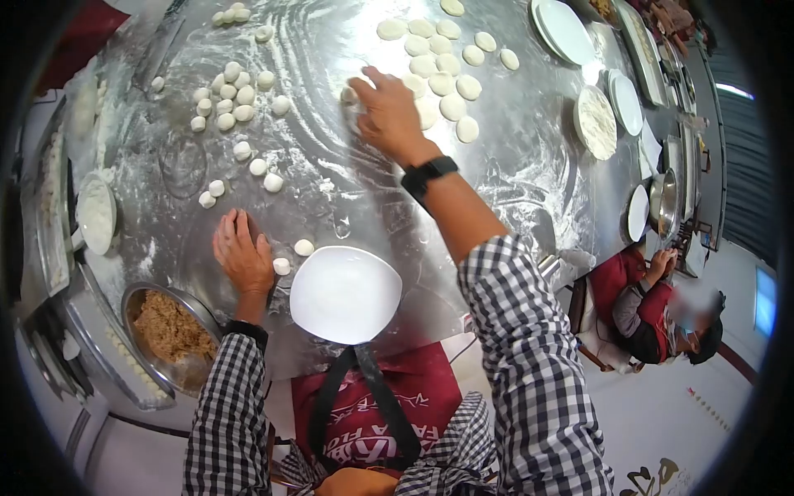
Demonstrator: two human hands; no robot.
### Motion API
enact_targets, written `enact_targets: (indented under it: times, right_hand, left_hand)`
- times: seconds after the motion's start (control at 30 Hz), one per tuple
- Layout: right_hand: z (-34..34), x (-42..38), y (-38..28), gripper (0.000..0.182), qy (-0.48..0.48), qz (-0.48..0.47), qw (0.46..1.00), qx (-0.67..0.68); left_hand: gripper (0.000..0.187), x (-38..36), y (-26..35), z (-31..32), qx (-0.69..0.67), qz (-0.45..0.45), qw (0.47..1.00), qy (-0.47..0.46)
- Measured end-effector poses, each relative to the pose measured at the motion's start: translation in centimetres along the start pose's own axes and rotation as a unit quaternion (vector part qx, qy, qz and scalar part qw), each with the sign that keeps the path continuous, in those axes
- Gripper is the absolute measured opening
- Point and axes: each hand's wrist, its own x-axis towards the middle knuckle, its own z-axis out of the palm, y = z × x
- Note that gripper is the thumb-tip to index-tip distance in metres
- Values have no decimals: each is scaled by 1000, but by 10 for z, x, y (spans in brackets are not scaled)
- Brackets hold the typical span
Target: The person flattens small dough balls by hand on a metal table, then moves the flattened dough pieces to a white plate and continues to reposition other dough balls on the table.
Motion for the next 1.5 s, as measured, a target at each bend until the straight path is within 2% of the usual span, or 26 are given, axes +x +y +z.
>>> enact_targets:
  times: [0.07, 0.1, 0.2, 0.23, 0.27, 0.3, 0.33, 0.37, 0.47, 0.57, 0.67, 0.7, 0.8, 1.03, 1.23, 1.33, 1.43, 1.5]
  right_hand:
    - [27, 12, -3, 40, -5, -27, 999, -33]
    - [30, 13, -7, 28, -47, -3, 999, -6]
    - [16, -5, -13, 16, -115, 20, 993, -6]
    - [13, -22, -14, 9, -99, 18, 995, -1]
    - [-3, -40, -20, 12, -132, 51, 990, 11]
    - [-10, -64, -14, 14, -98, 41, 994, 5]
    - [-22, -86, -10, 20, -81, 79, 994, -2]
    - [-42, -102, -11, 25, -117, 180, 976, 42]
    - [-68, -145, -5, 28, -110, 278, 954, -14]
    - [-74, -167, -9, 29, -71, 364, 922, 113]
    - [-65, -180, -11, 29, 26, 395, 871, 290]
    - [-68, -181, -12, 30, 7, 382, 893, 238]
    - [-76, -184, -13, 32, -24, 234, 971, 31]
    - [-83, -196, -12, 36, -49, 221, 974, -18]
    - [-81, -202, -10, 38, -21, 218, 973, -76]
    - [-86, -200, -13, 38, -34, 216, 973, -75]
    - [-82, -187, -11, 37, 24, 215, 976, -17]
    - [-71, -170, -6, 35, -13, 226, 973, -49]
  left_hand:
    - [57, 1, -1, 2, 6, -6, 1000, -7]
    - [59, 0, -2, 1, 8, -8, 1000, -12]
    - [59, 0, -1, 1, 1, -9, 1000, -8]
    - [59, 0, 0, 2, 1, -9, 1000, -7]
    - [59, -1, -1, 2, 2, -7, 1000, -6]
    - [59, -1, -1, 1, 3, -6, 1000, -5]
    - [58, -1, -1, 1, 1, -4, 1000, 1]
    - [57, -1, -1, 1, -1, -1, 1000, 7]
    - [56, -1, -1, 4, -1, 2, 1000, 15]
    - [56, -2, -1, 6, 1, 4, 1000, 19]
    - [55, -1, -2, 6, 6, 6, 1000, 20]
    - [55, -1, -1, 6, 7, 7, 1000, 19]
    - [53, -1, -1, 5, 11, 14, 999, 32]
    - [51, 0, -1, 6, 14, 19, 999, 33]
    - [56, -2, -3, 6, 20, 18, 999, 26]
    - [54, -1, -2, 5, 15, 17, 999, 23]
    - [51, 0, 0, 3, 7, 13, 1000, 22]
    - [51, 0, 1, 2, 4, 7, 1000, 13]
